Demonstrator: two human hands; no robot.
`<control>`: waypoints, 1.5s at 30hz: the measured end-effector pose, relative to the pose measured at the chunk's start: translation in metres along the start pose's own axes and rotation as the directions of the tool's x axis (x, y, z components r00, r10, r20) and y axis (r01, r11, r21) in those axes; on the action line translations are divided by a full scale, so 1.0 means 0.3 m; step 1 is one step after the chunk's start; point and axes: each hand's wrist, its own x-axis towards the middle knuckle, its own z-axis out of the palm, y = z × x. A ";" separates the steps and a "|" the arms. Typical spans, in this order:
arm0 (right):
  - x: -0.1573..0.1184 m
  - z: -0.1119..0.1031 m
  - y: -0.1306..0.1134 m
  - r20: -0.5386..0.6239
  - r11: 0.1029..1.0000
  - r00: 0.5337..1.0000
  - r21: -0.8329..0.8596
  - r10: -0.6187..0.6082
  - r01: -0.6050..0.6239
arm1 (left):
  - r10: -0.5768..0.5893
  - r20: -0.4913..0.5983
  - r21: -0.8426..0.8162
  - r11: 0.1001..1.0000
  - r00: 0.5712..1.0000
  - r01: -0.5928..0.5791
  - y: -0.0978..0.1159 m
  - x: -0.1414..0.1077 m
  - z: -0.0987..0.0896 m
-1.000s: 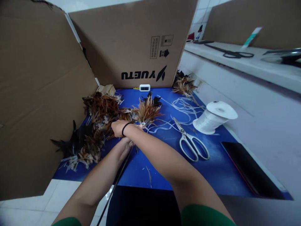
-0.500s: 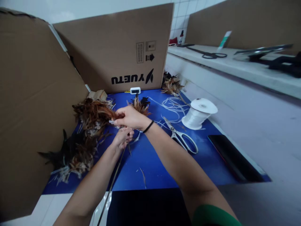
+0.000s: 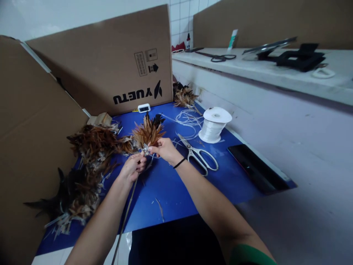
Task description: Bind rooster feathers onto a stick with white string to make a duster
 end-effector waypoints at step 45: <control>0.012 0.053 0.134 -0.247 0.971 0.940 -0.109 -0.236 0.215 | -0.093 -0.022 -0.097 0.991 0.995 0.091 0.011 -0.009 -0.006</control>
